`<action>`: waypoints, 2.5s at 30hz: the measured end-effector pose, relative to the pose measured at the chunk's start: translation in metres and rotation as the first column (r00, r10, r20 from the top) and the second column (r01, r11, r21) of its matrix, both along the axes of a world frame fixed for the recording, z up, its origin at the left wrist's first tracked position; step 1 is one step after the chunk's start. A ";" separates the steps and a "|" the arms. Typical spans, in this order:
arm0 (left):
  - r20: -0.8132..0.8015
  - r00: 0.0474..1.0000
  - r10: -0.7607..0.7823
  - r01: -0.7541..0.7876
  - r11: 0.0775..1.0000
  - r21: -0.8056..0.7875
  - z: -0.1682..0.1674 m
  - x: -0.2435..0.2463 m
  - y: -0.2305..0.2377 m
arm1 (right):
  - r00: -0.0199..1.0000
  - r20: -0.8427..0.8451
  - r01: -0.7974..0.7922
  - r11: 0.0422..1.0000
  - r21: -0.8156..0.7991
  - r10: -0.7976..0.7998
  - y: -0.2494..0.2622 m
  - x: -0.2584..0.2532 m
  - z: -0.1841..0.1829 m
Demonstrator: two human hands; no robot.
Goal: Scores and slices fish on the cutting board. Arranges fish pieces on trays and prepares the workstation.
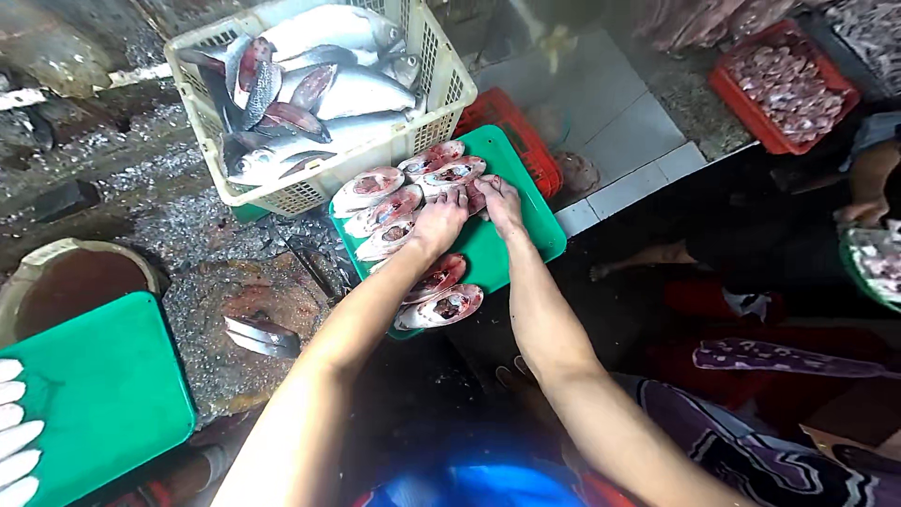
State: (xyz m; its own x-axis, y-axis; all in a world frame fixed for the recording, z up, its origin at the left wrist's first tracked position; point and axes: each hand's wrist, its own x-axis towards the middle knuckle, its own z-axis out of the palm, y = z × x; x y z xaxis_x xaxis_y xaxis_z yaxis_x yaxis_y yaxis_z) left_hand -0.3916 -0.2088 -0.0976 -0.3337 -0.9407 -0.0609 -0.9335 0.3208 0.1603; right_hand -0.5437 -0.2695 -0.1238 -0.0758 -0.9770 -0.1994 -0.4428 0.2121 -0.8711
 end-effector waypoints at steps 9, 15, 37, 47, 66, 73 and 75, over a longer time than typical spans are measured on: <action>-0.105 0.994 0.010 -0.004 0.998 0.055 0.002 0.019 -0.011 | 0.990 -0.131 0.069 0.984 0.164 -0.047 -0.006 0.019 0.015; -0.286 0.957 0.042 -0.100 0.976 -0.191 0.018 0.037 0.027 | 0.961 -0.257 -0.140 0.983 -0.119 0.106 0.011 0.005 0.004; -0.634 0.561 0.533 -0.117 0.809 0.576 0.042 0.253 0.233 | 0.680 0.406 -0.652 0.757 -0.045 0.611 0.261 0.126 0.061; -0.566 0.824 -0.030 0.253 0.913 0.321 0.114 0.010 0.049 | 0.686 0.684 0.365 0.930 -0.030 -0.247 0.184 0.000 0.074; -0.711 -0.029 0.703 -0.465 0.620 0.632 0.018 0.188 0.215 | 0.986 -0.163 0.017 0.970 0.241 0.023 0.110 0.012 0.019; -0.810 -0.048 0.584 -0.700 0.559 0.444 0.025 0.261 0.256 | 0.954 -0.291 -0.023 0.954 -0.299 -0.069 0.148 0.042 0.088; -0.804 -0.095 0.587 -0.725 0.512 0.460 0.015 0.283 0.266 | 0.979 -0.190 -0.144 0.902 -0.408 0.070 0.139 0.086 0.116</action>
State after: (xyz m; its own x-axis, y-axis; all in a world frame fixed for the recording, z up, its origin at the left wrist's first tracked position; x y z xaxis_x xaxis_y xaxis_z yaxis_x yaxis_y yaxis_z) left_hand -0.1086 0.0567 -0.0825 0.6727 -0.7157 -0.1875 -0.0345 -0.2835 0.9584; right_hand -0.4573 -0.1308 -0.0077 0.0378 -0.9713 0.2349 -0.5882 -0.2117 -0.7805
